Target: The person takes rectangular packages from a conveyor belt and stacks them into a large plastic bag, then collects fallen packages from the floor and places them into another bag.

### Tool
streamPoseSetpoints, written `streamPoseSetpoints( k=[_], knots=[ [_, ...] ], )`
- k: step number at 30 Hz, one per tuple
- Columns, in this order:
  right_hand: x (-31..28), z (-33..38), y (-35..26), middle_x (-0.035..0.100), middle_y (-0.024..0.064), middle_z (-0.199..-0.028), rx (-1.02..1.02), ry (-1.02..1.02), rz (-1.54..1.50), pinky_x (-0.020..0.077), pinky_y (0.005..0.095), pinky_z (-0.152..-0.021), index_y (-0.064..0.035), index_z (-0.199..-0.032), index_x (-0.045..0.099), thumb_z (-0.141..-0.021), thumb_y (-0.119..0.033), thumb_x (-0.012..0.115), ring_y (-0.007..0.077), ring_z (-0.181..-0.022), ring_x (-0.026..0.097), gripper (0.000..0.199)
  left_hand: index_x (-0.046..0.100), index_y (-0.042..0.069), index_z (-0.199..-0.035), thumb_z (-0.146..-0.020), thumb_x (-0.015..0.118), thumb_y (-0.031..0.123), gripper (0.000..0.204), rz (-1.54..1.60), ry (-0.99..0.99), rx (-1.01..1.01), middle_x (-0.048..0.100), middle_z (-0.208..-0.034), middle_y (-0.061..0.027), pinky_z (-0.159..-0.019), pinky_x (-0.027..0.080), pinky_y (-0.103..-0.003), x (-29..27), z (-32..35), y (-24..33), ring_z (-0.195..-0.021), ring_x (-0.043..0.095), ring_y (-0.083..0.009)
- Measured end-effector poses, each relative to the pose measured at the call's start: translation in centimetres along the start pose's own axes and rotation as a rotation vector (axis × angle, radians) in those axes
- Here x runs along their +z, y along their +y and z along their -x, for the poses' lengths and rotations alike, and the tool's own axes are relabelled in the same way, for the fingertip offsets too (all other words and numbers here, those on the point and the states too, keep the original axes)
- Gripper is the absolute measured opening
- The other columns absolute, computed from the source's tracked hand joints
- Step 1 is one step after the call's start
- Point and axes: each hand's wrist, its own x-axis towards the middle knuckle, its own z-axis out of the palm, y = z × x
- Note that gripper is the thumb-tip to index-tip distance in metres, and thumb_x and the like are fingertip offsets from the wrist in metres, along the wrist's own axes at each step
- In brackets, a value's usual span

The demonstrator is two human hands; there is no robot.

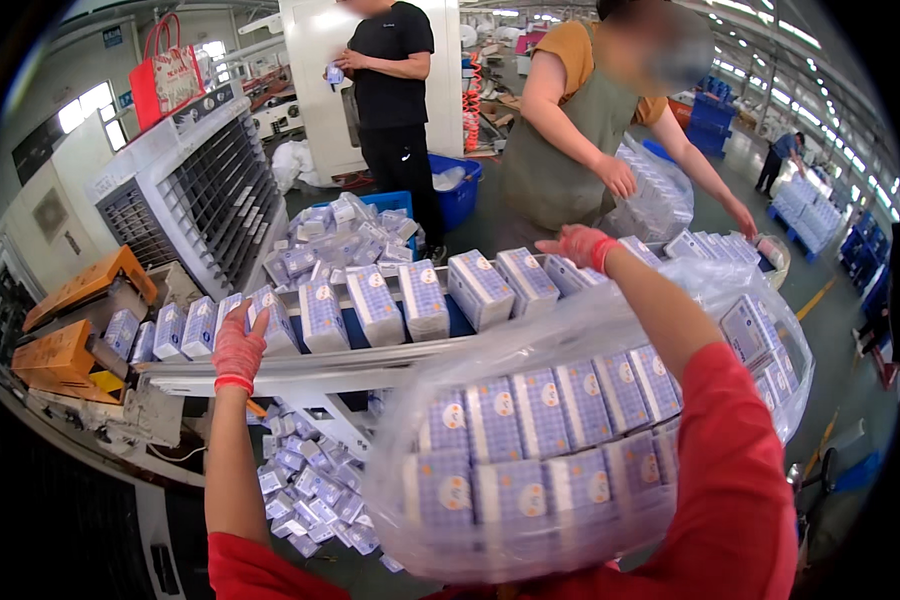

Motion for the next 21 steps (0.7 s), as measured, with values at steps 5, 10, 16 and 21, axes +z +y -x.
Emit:
streamPoseSetpoints(
  k=[5, 10, 16, 21],
  knots=[
    [4.6, -4.3, 4.9, 0.047, 0.019, -0.109, 0.26, 0.156, -0.314, 0.0418, 0.033, -0.077, 0.0057, -0.114, 0.037, -0.065, -0.058, 0.052, 0.0237, -0.091, 0.052, 0.083, 0.039, -0.002, -0.114, -0.068, 0.06, 0.036, 0.064, -0.06, -0.07, -0.16, 0.043, -0.114, -0.021, -0.089, 0.032, -0.033, 3.8, -3.1, -4.0, -0.105, 0.042, -0.0315],
    [6.2, -3.3, 2.2, 0.047, 0.0184, -0.109, 0.25, 0.006, -0.137, 0.0397, 0.0304, -0.081, 0.0044, -0.114, 0.039, -0.066, -0.053, 0.054, 0.0236, -0.094, 0.051, 0.077, 0.006, -0.003, -0.126, -0.059, 0.065, 0.046, 0.102, 0.237, -0.404, -0.127, 0.042, -0.115, -0.0196, -0.089, 0.032, -0.028, 10.0, -4.9, -3.7, -0.109, 0.04, -0.0284],
    [10.6, -3.2, -0.5, 0.054, 0.0095, -0.098, 0.046, -0.097, -0.775, 0.0417, 0.0278, -0.074, -0.0001, -0.107, 0.045, -0.065, -0.037, 0.065, 0.0155, -0.083, 0.054, 0.059, -0.008, -0.003, -0.125, -0.056, 0.066, 0.049, 0.114, 0.259, -0.565, -0.156, 0.039, -0.119, -0.0181, -0.09, 0.03, -0.025, 15.8, -4.3, 1.2, -0.111, 0.038, -0.0268],
    [13.8, -5.0, 4.4, 0.053, 0.01, -0.1, 0.152, 0.11, -0.765, 0.0413, 0.0289, -0.077, 0.0002, -0.11, 0.039, -0.061, -0.03, 0.07, 0.0176, -0.087, 0.053, 0.066, -0.002, -0.002, -0.126, -0.056, 0.071, 0.035, 0.107, 0.525, -0.528, -0.101, 0.033, -0.123, -0.0183, -0.094, 0.024, -0.025, 17.0, -3.0, 3.8, -0.113, 0.033, -0.0239]
  ],
)
